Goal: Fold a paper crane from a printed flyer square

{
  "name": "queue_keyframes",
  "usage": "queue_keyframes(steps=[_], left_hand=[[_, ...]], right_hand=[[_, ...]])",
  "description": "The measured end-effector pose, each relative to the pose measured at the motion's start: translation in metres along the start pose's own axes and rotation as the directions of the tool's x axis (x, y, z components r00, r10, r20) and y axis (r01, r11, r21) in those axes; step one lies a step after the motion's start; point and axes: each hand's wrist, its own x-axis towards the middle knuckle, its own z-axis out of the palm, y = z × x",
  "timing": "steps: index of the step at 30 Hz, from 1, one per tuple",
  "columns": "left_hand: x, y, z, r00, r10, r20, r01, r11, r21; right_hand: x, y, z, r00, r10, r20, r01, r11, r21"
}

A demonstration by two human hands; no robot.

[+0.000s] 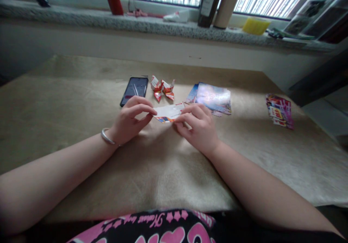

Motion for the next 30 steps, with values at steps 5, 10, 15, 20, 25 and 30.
queue_keyframes(steps=[5,10,15,20,25,30], left_hand=[[-0.003,0.004,-0.003,0.992,0.113,-0.058,-0.110,0.993,0.049],[-0.004,-0.001,-0.009,0.968,0.234,0.093,-0.251,0.926,0.281],[0.000,0.001,-0.011,0.919,0.365,0.151,-0.395,0.844,0.363],[0.002,0.007,-0.006,0.885,0.425,0.189,-0.465,0.804,0.370],[0.001,0.007,-0.007,0.876,0.428,0.222,-0.480,0.818,0.316],[-0.003,0.004,-0.009,0.871,0.392,0.295,-0.466,0.848,0.253]], right_hand=[[0.001,0.000,0.000,0.999,-0.040,0.010,0.040,0.999,0.017],[0.001,0.001,0.001,1.000,-0.022,0.013,0.021,0.999,0.036],[0.002,0.002,0.001,1.000,-0.020,0.008,0.019,0.999,0.029],[0.004,0.002,0.000,0.999,-0.015,0.033,0.015,1.000,0.003],[0.005,0.002,-0.001,0.999,0.003,0.045,-0.003,1.000,0.009],[0.002,0.005,-0.002,0.999,0.006,0.044,-0.006,1.000,0.011]])
